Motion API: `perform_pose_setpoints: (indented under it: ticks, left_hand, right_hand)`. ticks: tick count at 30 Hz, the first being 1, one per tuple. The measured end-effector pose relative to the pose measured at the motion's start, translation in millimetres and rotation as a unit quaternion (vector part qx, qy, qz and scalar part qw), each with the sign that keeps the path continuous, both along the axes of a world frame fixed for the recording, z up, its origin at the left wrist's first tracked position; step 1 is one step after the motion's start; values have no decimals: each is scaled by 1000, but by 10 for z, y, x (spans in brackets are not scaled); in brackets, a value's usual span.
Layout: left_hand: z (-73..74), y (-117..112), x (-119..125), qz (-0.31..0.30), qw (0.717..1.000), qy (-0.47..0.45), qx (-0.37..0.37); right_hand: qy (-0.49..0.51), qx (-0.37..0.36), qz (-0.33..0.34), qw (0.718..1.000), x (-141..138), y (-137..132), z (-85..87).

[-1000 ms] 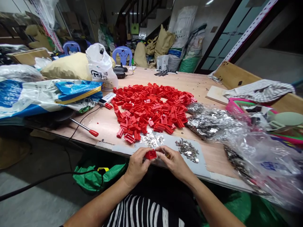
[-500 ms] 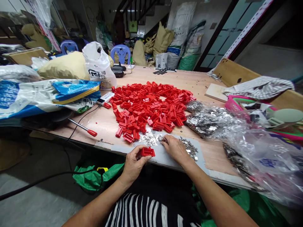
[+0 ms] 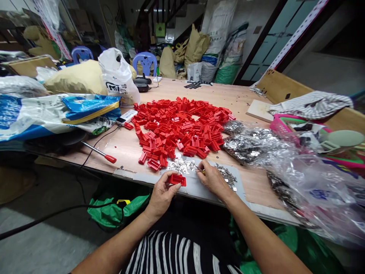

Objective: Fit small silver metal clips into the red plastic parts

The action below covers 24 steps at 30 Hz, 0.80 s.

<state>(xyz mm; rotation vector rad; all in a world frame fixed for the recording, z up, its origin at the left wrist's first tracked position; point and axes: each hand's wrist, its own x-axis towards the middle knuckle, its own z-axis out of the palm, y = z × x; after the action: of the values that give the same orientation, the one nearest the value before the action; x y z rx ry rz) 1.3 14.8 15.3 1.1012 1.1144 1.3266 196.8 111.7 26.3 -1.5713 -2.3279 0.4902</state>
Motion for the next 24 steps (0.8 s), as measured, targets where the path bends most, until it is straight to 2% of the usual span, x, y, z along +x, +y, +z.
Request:
perform_pose_setpoints:
  ticks: [3,6,10,13,17,24]
  left_hand:
    - [12,5,4,-1,1000,-4,-7]
    - [30,12,-6,7,1000,9,-3]
    - [43,30,-10,6,1000,8,-5]
    - [44,45,9,-5,1000,-16,-16]
    - [39,66,42,-15,998,-58,-26]
    - [24,91,74,-24,996,-67,-46]
  right_hand:
    - [35,0,5,999,4,-6,-10]
    - [91,-32,33,995,-1,-34,13]
    - [173,-84,71,979,-47,-146,127]
    - [195,-75,112,971,-111,-275,243]
    - [166,-29,138,976,-174,-421,323]
    - [40,79,211,974,-132,-498,290]
